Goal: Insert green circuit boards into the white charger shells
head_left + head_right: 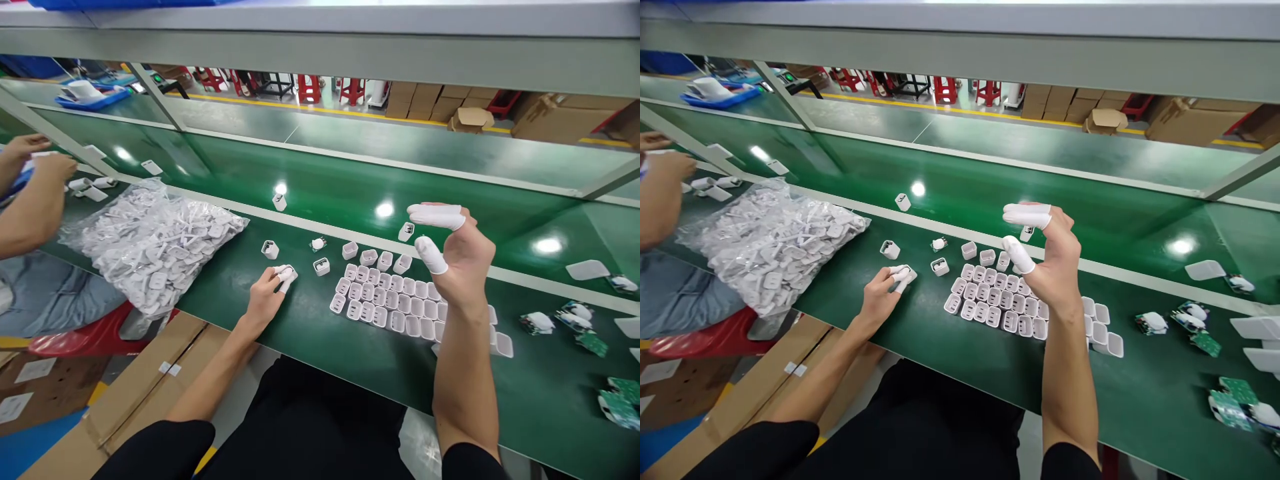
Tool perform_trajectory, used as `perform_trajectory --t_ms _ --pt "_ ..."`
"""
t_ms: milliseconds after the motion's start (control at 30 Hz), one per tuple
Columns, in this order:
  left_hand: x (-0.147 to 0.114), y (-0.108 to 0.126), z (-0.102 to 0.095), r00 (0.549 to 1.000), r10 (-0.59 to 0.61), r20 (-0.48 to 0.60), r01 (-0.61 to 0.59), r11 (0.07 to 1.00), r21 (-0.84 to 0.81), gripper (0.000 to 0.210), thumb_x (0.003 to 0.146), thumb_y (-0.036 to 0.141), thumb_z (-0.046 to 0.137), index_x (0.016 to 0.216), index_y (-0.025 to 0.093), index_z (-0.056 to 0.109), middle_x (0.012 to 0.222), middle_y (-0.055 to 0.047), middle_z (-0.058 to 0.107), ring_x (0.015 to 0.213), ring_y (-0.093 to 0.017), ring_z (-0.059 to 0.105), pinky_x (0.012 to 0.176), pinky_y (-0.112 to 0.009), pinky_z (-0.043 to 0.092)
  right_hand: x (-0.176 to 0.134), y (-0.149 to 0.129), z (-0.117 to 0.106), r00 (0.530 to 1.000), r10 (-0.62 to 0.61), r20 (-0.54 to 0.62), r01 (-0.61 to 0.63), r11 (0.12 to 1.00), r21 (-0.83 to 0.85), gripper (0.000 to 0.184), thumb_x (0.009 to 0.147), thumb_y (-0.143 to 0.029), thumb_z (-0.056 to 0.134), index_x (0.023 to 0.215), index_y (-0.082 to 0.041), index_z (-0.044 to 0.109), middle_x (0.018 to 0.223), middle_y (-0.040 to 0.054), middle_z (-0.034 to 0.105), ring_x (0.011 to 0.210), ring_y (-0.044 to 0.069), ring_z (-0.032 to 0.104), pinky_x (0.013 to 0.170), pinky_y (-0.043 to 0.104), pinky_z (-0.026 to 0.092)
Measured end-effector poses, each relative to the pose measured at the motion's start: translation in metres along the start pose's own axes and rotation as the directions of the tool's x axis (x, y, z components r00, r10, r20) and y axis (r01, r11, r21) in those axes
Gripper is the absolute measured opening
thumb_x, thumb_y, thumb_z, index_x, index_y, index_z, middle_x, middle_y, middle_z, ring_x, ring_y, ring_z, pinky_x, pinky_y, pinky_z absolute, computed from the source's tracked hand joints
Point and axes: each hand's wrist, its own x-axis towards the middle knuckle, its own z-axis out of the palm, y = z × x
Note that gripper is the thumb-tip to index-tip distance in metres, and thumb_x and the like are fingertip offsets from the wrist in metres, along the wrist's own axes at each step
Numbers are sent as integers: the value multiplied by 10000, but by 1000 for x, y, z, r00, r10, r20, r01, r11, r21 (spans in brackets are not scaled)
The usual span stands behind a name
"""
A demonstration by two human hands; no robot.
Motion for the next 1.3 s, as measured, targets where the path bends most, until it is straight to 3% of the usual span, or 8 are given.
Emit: perform_trajectory --t_ms 200,367,833,967,1067,1133,1233,1300 --pt "-32 31 34 968 -251 -21 218 877 -429 511 860 656 909 1084 203 828 1163 -124 839 1217 -318 802 1080 -499 692 2 2 -1 994 -41 -99 47 997 66 261 929 -364 856 1183 -305 872 1177 68 865 1196 368 790 1089 661 572" --pt "-57 78 54 830 -463 312 493 346 -798 393 874 403 977 1173 209 813 1309 -106 826 1270 -287 800 1088 -404 712 4 7 7 984 -112 -141 123 990 73 318 865 -369 894 1176 -303 905 1084 84 879 1089 380 826 988 647 609" --pt "-60 101 50 758 -466 456 587 182 -789 304 893 343 967 1130 213 828 1227 -72 829 1158 -193 823 1055 -255 693 4 6 14 991 -116 -68 116 993 -6 278 896 -408 875 1148 -293 883 1079 57 878 1129 389 826 1033 666 600" --pt "-26 92 55 859 -407 310 471 394 -789 340 896 390 955 1140 208 803 1278 -105 813 1215 -260 804 1078 -379 692 3 2 9 994 -93 -52 92 995 -38 255 917 -394 862 1149 -289 876 1091 66 872 1156 389 819 1058 664 577" --pt "51 80 75 988 -117 97 152 763 -629 323 882 331 951 1101 200 753 1256 -109 793 1187 -281 788 1050 -444 667 3 6 6 992 -87 -89 84 996 -40 249 935 -407 848 1152 -289 873 1111 68 873 1158 378 814 1068 652 557" --pt "113 70 98 996 72 47 -55 955 -291 282 901 180 890 1120 176 712 1180 -116 776 1103 -265 774 1029 -451 639 2 10 5 993 -90 -80 83 993 -89 234 951 -424 834 1143 -293 865 1124 62 874 1163 371 813 1076 642 542" --pt "190 53 134 982 137 127 -166 953 252 362 911 43 764 1211 211 650 1229 -114 731 1070 -254 747 1069 -480 607 0 13 6 995 -98 -26 90 973 -214 219 985 -442 803 1149 -302 839 1152 48 871 1173 352 812 1120 622 493" --pt "220 45 153 980 106 166 -161 917 364 392 897 22 742 1207 237 638 1238 -111 717 1091 -272 742 1100 -505 592 -1 13 6 996 -92 21 95 959 -269 205 998 -429 791 1164 -310 817 1181 41 868 1191 340 810 1139 599 468"
